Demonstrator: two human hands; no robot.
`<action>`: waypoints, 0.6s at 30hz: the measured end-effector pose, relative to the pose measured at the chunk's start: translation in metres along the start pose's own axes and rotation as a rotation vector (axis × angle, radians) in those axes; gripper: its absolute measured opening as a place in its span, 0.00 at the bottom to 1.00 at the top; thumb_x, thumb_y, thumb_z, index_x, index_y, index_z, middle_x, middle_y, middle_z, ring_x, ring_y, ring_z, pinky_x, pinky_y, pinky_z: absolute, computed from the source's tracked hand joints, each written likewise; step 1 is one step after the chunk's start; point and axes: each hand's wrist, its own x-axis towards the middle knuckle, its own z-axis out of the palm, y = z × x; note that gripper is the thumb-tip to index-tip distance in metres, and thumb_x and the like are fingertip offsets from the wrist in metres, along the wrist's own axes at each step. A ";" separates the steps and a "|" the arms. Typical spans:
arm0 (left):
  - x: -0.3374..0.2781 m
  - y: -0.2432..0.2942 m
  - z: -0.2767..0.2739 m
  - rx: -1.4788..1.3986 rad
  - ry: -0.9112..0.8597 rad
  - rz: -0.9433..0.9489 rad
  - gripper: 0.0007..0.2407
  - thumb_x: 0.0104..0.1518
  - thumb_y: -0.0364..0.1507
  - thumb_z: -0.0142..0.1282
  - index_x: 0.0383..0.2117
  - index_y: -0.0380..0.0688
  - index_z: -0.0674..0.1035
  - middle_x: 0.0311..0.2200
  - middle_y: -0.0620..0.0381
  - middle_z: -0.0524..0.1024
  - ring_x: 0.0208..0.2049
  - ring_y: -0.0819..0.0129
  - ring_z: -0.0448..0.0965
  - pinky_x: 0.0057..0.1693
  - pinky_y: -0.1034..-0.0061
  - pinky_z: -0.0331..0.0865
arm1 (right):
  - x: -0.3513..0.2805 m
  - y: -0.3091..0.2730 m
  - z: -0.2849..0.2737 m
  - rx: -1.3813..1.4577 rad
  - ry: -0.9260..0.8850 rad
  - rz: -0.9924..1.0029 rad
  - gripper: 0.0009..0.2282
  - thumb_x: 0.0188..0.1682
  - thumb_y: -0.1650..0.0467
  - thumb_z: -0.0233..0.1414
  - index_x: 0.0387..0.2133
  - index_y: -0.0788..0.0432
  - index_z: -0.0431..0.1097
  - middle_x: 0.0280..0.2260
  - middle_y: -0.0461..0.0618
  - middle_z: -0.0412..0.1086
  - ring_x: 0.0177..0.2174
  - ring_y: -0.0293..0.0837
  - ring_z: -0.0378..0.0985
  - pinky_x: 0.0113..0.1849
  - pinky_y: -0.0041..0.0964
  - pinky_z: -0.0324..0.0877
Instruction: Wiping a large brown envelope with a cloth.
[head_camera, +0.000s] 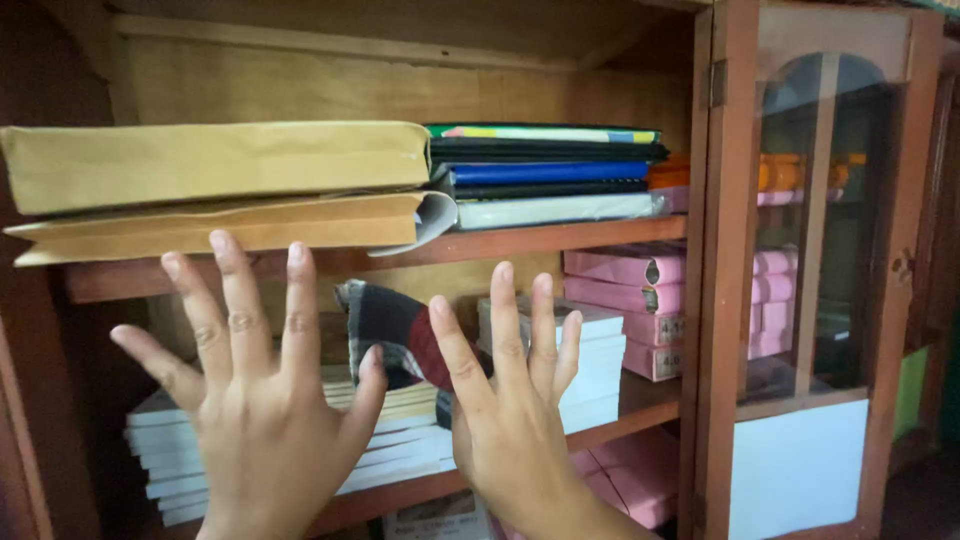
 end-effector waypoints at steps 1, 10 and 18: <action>0.003 -0.002 0.002 0.002 0.006 0.001 0.38 0.51 0.35 0.61 0.70 0.30 0.62 0.69 0.14 0.47 0.69 0.18 0.36 0.61 0.20 0.22 | 0.003 0.001 0.002 -0.001 0.005 -0.004 0.34 0.42 0.78 0.50 0.67 0.53 0.57 0.71 0.72 0.33 0.69 0.76 0.28 0.61 0.80 0.25; 0.025 -0.029 0.021 0.085 -0.031 -0.043 0.49 0.55 0.45 0.65 0.72 0.36 0.40 0.70 0.18 0.32 0.70 0.20 0.25 0.61 0.16 0.21 | 0.035 0.010 0.026 -0.056 0.123 -0.105 0.34 0.45 0.77 0.55 0.66 0.37 0.61 0.72 0.65 0.33 0.70 0.74 0.27 0.63 0.84 0.27; 0.056 -0.036 0.023 0.057 -0.103 -0.112 0.50 0.46 0.39 0.69 0.74 0.45 0.44 0.70 0.25 0.28 0.68 0.23 0.21 0.58 0.13 0.18 | 0.068 0.010 0.037 -0.160 0.100 -0.133 0.35 0.49 0.77 0.53 0.70 0.39 0.54 0.73 0.61 0.30 0.72 0.71 0.32 0.66 0.82 0.33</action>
